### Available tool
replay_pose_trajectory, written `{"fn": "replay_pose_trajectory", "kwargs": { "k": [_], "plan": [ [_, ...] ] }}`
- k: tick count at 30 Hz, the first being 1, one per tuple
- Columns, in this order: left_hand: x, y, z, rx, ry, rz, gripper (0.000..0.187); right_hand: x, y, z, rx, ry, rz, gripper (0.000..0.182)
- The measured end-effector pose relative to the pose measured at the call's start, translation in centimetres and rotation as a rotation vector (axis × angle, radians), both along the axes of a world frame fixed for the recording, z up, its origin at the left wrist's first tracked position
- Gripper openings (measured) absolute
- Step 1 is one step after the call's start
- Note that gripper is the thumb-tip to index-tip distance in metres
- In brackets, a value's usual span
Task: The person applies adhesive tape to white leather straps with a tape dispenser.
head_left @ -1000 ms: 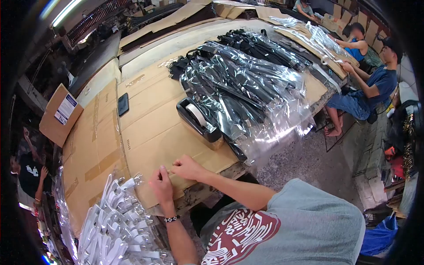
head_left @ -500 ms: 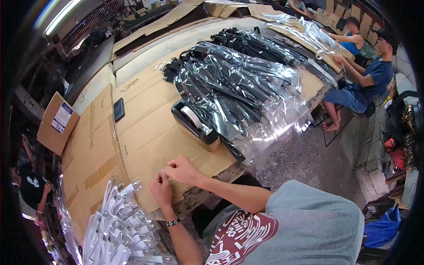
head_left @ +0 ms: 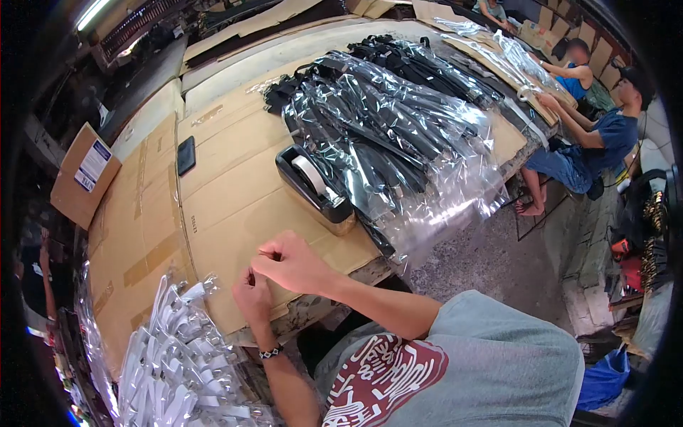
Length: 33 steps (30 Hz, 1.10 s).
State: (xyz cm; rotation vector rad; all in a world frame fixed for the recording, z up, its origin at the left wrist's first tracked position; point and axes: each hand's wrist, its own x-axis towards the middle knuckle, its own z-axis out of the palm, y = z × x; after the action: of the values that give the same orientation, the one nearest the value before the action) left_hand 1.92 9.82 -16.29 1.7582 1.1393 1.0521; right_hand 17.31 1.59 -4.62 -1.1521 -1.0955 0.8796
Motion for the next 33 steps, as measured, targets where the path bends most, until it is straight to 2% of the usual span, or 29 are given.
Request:
{"fn": "replay_pose_trajectory", "kwargs": {
  "k": [1, 2, 4, 7, 9, 11, 12, 14, 15, 17, 19, 22, 23, 26, 29, 32, 33],
  "plan": [
    [0.1, 0.1, 0.0, 0.002, -0.058, -0.007, 0.033, 0.1, -0.1, 0.4, 0.075, -0.021, -0.010, 0.036],
    [0.1, 0.2, 0.3, -0.001, 0.019, 0.006, 0.033, 0.1, 0.3, -0.9, 0.095, -0.007, -0.032, 0.036],
    [-0.3, 0.1, 1.3, -0.012, 0.172, 0.034, 0.033, 0.1, 1.4, -6.1, 0.134, 0.024, -0.073, 0.036],
    [-0.2, 0.1, 0.9, -0.012, 0.141, 0.047, 0.033, 0.1, 2.1, -11.3, -0.049, 0.215, -0.108, 0.032],
    [0.1, -0.2, 1.8, 0.148, 0.265, 0.068, 0.035, 0.4, 2.6, -12.8, -0.062, 0.097, -0.115, 0.032],
    [0.2, -0.5, 2.5, 0.105, 0.254, 0.071, 0.035, -0.1, 2.3, -11.9, -0.067, 0.065, -0.177, 0.032],
    [0.1, -0.2, 1.6, 0.155, 0.248, 0.078, 0.035, 0.0, 2.7, -13.2, -0.039, 0.039, -0.157, 0.031],
    [0.0, 0.0, 1.3, 0.143, 0.200, 0.083, 0.034, -0.2, 2.2, -11.5, -0.108, 0.003, -0.126, 0.031],
    [-0.1, 0.0, 1.9, 0.043, 0.246, 0.063, 0.039, -0.3, 2.2, -11.1, -0.120, -0.026, -0.127, 0.032],
    [0.2, 1.2, 1.0, 0.099, 0.265, 0.057, 0.039, -0.3, 2.4, -11.1, -0.120, -0.020, -0.108, 0.033],
    [1.1, 1.6, 2.5, 0.012, 0.235, -0.048, 0.039, 0.0, 2.7, -11.2, -0.151, -0.025, -0.074, 0.035],
    [2.1, 1.1, 5.6, 0.050, 0.062, 0.000, 0.038, 0.1, 2.9, -10.5, -0.225, -0.049, -0.018, 0.037],
    [1.9, 1.3, 4.6, 0.018, 0.034, 0.015, 0.037, 0.4, 3.1, -9.9, -0.250, -0.060, 0.002, 0.038],
    [1.1, 1.8, 1.1, -0.052, -0.058, 0.043, 0.036, 1.2, 3.0, -5.8, -0.156, -0.310, 0.060, 0.038],
    [0.7, 1.4, -0.1, -0.063, -0.090, 0.029, 0.036, 0.1, 1.1, -0.5, 0.041, -0.123, -0.086, 0.038],
    [0.3, 1.5, 0.3, -0.045, -0.052, 0.046, 0.036, 0.4, 2.6, -8.1, 0.040, 0.213, -0.032, 0.037],
    [0.3, 1.2, 0.4, -0.055, -0.051, 0.046, 0.036, 0.0, 3.1, -11.6, -0.097, 0.012, -0.159, 0.037]
  ]
}}
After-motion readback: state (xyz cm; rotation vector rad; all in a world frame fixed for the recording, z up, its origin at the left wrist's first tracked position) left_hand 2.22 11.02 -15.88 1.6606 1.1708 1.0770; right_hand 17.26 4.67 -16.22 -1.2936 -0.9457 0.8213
